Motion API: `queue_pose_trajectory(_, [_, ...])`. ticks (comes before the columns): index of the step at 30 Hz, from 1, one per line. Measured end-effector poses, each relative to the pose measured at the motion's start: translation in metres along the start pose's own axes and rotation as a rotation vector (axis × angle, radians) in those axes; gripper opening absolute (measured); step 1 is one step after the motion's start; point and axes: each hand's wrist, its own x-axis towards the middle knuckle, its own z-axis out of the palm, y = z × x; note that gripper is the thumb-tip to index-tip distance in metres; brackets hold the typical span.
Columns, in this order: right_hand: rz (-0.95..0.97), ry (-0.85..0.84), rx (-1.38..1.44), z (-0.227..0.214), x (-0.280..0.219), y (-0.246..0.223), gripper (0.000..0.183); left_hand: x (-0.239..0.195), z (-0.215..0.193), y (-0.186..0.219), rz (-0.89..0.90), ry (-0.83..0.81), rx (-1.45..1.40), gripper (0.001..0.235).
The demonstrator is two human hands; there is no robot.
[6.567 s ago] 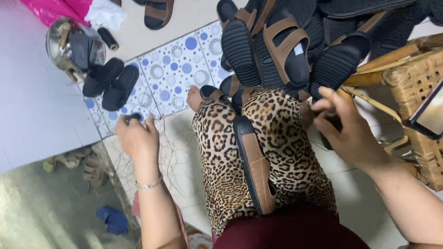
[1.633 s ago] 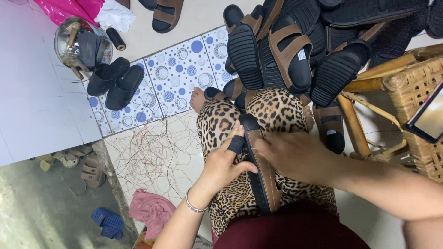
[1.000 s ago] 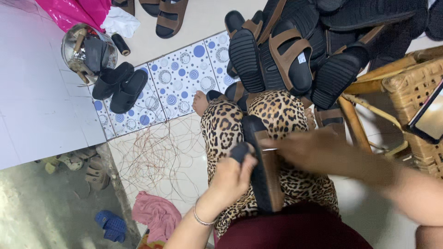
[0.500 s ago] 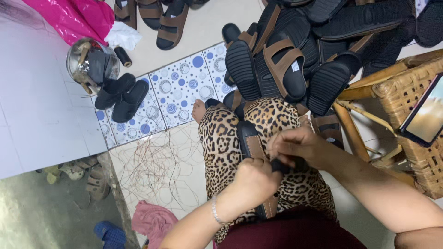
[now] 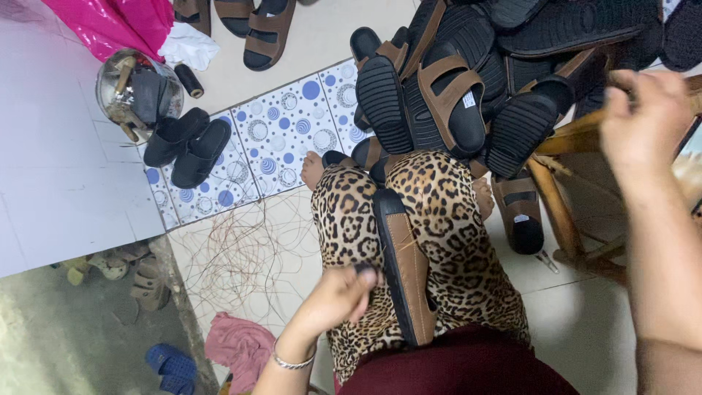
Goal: The person sits on the floor and sews a brown sandal strap using a needle and thread. They repeatedly push the needle through the strap and pull the thread tight to secure the stitching.
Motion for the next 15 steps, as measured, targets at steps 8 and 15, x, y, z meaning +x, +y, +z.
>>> queue_pose_trajectory(8, [0.006,-0.951,0.780,-0.115,-0.027,-0.252,0.046,0.047,-0.008,0.061,0.447,-0.020,-0.258,0.035])
queue_pose_trajectory(15, [-0.103,-0.563,1.295,-0.118,-0.005,-0.285,0.029,0.112,-0.042,0.079,0.401,0.384,-0.233,0.042])
